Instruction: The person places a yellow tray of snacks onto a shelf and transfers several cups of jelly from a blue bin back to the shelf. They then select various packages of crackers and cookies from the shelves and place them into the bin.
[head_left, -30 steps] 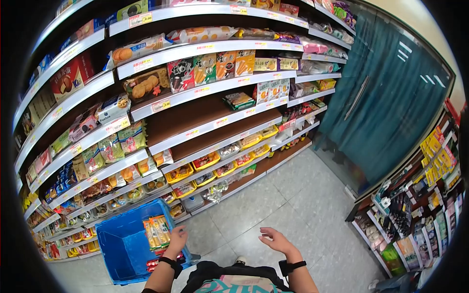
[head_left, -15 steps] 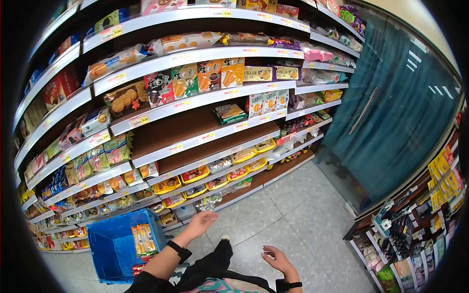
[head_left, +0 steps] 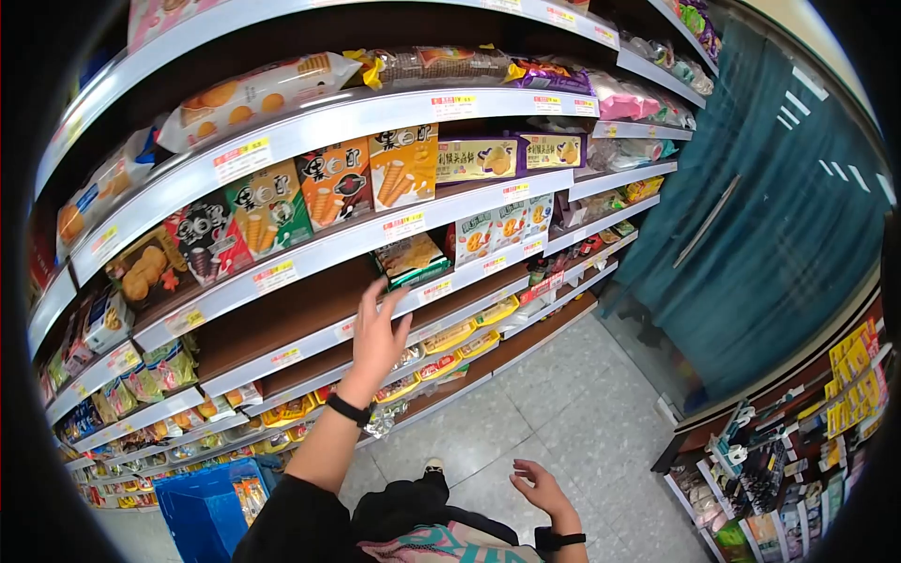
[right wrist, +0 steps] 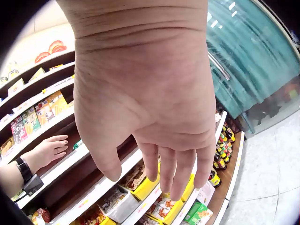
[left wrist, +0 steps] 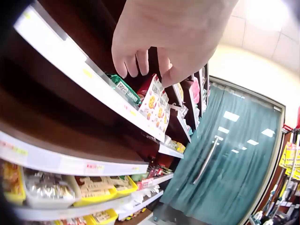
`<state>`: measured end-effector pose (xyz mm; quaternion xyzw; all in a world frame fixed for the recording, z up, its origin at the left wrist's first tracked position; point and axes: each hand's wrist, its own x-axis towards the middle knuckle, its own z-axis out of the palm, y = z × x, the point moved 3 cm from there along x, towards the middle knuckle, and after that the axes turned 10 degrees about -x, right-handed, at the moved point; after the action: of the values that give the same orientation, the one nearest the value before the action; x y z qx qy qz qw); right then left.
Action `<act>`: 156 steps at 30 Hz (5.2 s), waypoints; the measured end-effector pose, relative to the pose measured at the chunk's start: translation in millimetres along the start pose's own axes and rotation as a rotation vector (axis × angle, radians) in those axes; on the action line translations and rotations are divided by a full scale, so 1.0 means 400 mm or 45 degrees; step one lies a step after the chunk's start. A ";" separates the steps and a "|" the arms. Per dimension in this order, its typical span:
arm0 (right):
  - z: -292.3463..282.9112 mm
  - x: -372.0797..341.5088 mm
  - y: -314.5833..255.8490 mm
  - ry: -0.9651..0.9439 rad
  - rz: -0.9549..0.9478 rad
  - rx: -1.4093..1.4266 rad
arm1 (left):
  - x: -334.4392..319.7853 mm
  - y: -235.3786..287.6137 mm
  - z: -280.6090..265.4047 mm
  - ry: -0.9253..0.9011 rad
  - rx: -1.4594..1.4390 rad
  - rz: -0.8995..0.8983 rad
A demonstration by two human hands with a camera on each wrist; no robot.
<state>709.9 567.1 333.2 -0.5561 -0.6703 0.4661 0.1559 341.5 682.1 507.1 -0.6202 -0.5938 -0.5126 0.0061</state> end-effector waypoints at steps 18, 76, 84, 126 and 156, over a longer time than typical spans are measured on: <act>-0.108 0.367 -0.126 -0.211 -0.268 -0.034 | 0.150 -0.154 0.036 0.078 0.111 -0.231; 0.193 -0.051 -0.317 -0.291 -0.181 0.271 | -0.640 -0.028 -0.145 -0.653 -1.482 -1.175; 0.173 -0.203 -0.290 -0.230 -0.179 0.264 | -0.718 0.068 -0.179 -0.715 -1.505 -1.089; 0.636 -0.634 -0.237 -0.337 -0.018 0.027 | -1.613 -0.406 -1.138 0.121 -0.068 -1.894; 0.601 -0.702 -0.169 -0.121 0.128 -0.169 | -1.721 -0.616 -0.805 -1.094 0.147 -1.201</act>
<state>588.1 212.1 349.8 -0.5753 -0.6776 0.4537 0.0633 114.8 53.5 69.1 -0.4411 -0.7790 -0.1330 -0.4252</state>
